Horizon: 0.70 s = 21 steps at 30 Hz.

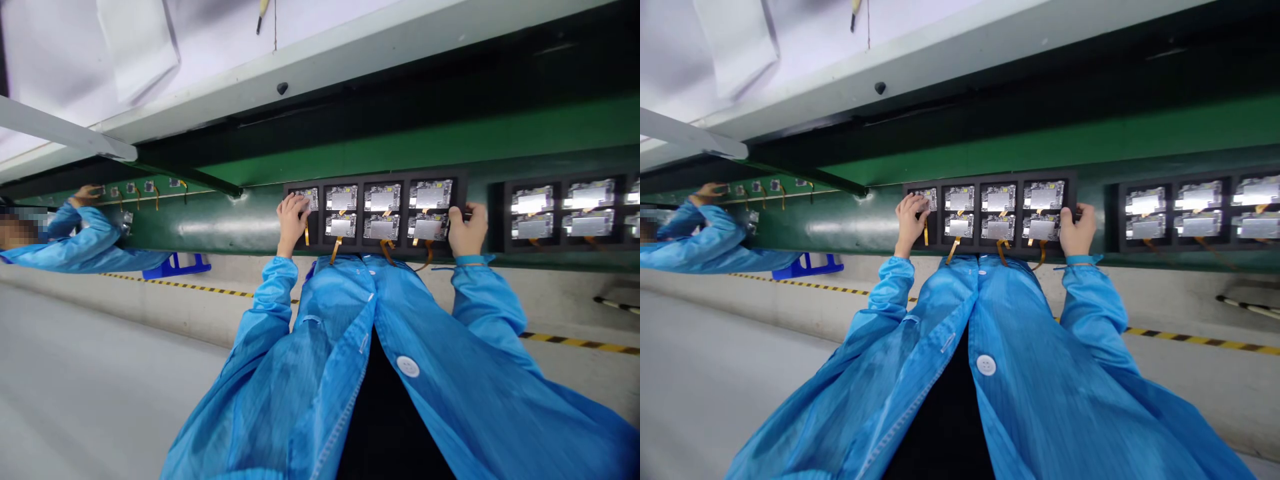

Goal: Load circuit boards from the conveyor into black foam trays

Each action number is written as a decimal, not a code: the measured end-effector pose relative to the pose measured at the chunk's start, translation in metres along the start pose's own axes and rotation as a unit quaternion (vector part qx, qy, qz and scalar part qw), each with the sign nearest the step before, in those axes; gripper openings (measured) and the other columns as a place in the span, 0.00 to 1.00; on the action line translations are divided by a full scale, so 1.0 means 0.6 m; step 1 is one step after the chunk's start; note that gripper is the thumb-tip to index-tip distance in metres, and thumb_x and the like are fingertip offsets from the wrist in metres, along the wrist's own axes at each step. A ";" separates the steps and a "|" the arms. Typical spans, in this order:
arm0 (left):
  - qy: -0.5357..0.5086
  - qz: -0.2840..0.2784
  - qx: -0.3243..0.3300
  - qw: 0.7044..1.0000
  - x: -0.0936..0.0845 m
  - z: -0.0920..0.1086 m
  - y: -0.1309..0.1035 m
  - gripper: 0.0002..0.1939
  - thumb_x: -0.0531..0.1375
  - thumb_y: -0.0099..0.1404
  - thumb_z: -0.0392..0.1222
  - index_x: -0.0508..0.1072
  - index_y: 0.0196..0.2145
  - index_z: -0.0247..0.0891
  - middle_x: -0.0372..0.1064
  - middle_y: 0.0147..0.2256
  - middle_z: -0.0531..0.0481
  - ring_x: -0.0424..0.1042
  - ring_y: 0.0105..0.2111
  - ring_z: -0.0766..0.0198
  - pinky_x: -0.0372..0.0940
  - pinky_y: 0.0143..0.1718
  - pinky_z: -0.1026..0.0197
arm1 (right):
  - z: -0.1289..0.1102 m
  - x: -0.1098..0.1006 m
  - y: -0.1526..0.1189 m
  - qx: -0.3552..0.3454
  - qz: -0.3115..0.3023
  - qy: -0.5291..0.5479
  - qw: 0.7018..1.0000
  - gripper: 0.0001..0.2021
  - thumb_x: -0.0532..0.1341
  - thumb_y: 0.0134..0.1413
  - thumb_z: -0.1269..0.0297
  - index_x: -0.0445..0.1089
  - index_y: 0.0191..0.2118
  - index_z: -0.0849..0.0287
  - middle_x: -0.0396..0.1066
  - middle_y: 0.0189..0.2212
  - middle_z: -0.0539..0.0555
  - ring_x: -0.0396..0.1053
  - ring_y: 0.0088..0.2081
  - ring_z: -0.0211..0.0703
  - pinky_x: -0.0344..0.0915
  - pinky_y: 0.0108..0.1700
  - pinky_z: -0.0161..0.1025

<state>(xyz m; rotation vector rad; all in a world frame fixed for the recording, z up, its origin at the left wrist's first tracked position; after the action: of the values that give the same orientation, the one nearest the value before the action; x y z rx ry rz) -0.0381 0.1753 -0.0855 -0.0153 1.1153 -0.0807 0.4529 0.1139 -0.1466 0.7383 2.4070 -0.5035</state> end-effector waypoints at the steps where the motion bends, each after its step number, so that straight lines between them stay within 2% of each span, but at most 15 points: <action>1: -0.002 0.005 -0.003 1.000 -0.004 -0.002 -0.003 0.16 0.60 0.72 0.40 0.78 0.55 0.46 0.72 0.62 0.42 0.58 0.72 0.45 0.51 0.72 0.39 | 0.000 0.000 0.000 -0.002 -0.002 0.004 1.000 0.12 0.63 0.50 0.61 0.66 0.41 0.55 0.74 0.44 0.58 0.72 0.47 0.51 0.71 0.57 0.54; 7: -0.008 0.047 -0.046 0.998 -0.032 -0.028 -0.026 0.16 0.59 0.72 0.38 0.78 0.55 0.45 0.69 0.64 0.40 0.56 0.74 0.47 0.52 0.73 0.40 | 0.005 0.003 0.002 -0.001 -0.004 -0.002 1.000 0.12 0.62 0.52 0.59 0.64 0.42 0.54 0.73 0.43 0.57 0.72 0.47 0.52 0.69 0.59 0.55; 15: -0.030 0.042 -0.057 0.997 -0.004 -0.035 -0.030 0.15 0.64 0.70 0.42 0.76 0.54 0.45 0.64 0.67 0.38 0.54 0.74 0.44 0.52 0.73 0.37 | 0.008 0.003 0.004 0.000 -0.012 -0.011 1.000 0.13 0.62 0.48 0.58 0.65 0.41 0.53 0.74 0.43 0.58 0.74 0.48 0.56 0.71 0.59 0.58; 18: -0.057 0.058 -0.050 0.995 -0.003 -0.046 -0.031 0.20 0.64 0.70 0.42 0.73 0.59 0.42 0.61 0.68 0.36 0.55 0.73 0.46 0.52 0.74 0.41 | 0.017 0.001 0.006 0.003 -0.001 -0.011 1.000 0.13 0.61 0.46 0.55 0.64 0.39 0.51 0.74 0.41 0.58 0.75 0.47 0.59 0.71 0.58 0.61; 21: -0.103 0.087 -0.074 0.988 -0.008 -0.077 -0.046 0.27 0.62 0.72 0.43 0.66 0.66 0.39 0.57 0.69 0.31 0.58 0.72 0.48 0.56 0.72 0.45 | 0.025 0.003 0.010 0.008 0.006 0.004 1.000 0.14 0.61 0.45 0.50 0.63 0.37 0.49 0.73 0.39 0.57 0.75 0.46 0.61 0.71 0.57 0.63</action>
<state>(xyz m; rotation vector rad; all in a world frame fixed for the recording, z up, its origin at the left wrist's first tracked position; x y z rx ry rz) -0.0832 0.1496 -0.1000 -0.0574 0.9099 0.1576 0.4617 0.1118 -0.1604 0.7612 2.4070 -0.5165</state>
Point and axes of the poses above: each hand's wrist, its own y-axis towards the middle knuckle, its own x-axis out of the palm, z = x × y, the point moved 10 cm from there along y, towards the middle knuckle
